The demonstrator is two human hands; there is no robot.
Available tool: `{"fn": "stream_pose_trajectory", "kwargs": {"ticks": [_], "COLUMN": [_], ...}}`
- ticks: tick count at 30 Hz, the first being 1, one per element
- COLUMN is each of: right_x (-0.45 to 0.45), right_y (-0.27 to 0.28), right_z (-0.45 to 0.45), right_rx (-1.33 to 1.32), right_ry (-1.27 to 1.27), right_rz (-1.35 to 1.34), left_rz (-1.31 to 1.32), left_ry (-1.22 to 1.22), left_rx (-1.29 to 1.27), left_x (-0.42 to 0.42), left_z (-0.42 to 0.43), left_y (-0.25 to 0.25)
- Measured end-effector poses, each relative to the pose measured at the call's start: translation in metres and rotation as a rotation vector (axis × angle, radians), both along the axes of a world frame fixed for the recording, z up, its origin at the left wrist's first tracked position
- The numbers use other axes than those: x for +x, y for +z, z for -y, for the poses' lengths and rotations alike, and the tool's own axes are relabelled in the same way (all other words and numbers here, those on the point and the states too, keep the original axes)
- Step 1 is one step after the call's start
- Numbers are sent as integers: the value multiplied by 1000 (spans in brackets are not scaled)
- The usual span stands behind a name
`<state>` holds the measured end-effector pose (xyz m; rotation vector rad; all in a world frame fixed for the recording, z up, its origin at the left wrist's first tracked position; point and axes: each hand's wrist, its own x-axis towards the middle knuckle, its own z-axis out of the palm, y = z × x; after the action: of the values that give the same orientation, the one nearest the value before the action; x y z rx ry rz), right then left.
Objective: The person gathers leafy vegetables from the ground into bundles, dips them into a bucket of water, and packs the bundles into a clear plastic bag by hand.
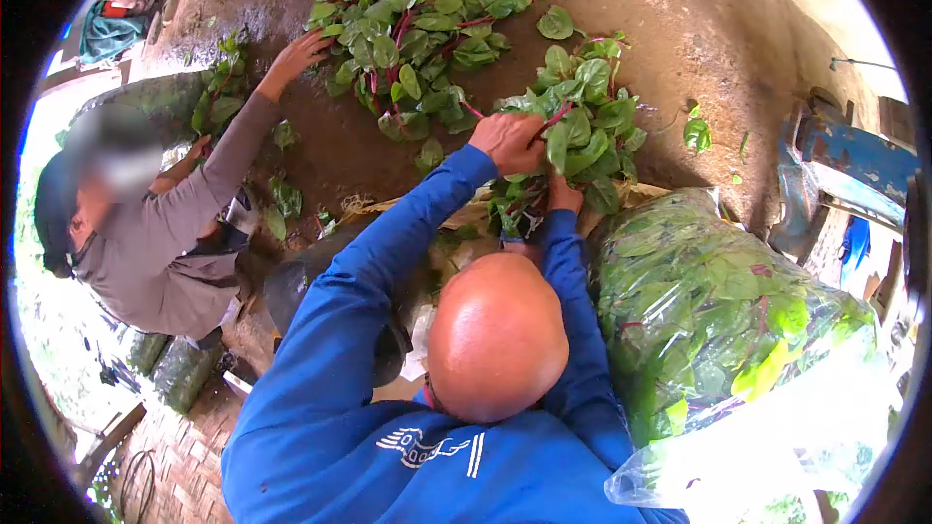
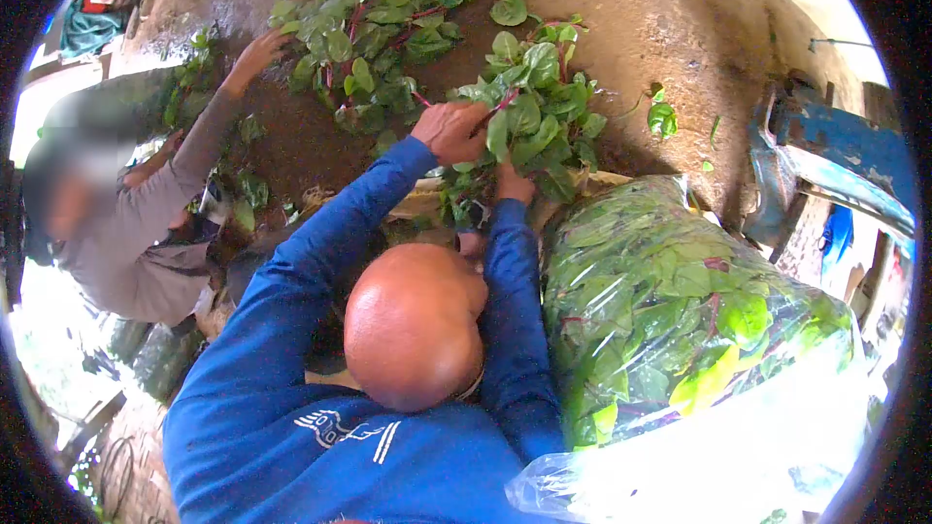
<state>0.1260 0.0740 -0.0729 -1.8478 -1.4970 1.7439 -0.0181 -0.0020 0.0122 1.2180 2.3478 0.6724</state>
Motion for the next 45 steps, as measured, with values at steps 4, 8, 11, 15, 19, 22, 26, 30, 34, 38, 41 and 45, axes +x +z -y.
{"fn": "stream_pose_trajectory", "kwargs": {"ticks": [4,8,11,15,19,22,26,30,34,38,41,45], "right_x": [7,16,17,16,42,34,24,16,17,18,20,24], "right_y": [-38,-9,-19,-35,-104,-57,-36,-23,-24,-19,-16,-13], "right_z": [8,5,2,2,-11,-10,-1,2,2,3,2,2], "right_rx": [26,-190,-270,104,557,399,-99,-181,-245,-306,-346,-384], "right_ry": [97,182,226,421,1077,957,368,250,183,125,88,57], "right_rz": [32,-293,-412,-221,-97,-163,-294,-297,-309,-322,-325,-319], "left_rz": [95,270,545,496,611,687,445,235,194,52,-124,-284], "left_ry": [-88,-49,20,-133,-132,-151,-205,-166,-2,103,138,167], "left_rx": [-108,-176,-225,-297,-260,-214,-95,64,79,79,144,172], "left_x": [-3,-4,-6,-5,-4,-1,2,-13,-50,-118,-180,-263], "left_z": [-1,-10,-16,-21,-19,-15,-2,11,11,-7,-31,-53], "left_y": [-7,-19,-13,-13,0,6,-6,-29,-19,-30,-29,-49]}}
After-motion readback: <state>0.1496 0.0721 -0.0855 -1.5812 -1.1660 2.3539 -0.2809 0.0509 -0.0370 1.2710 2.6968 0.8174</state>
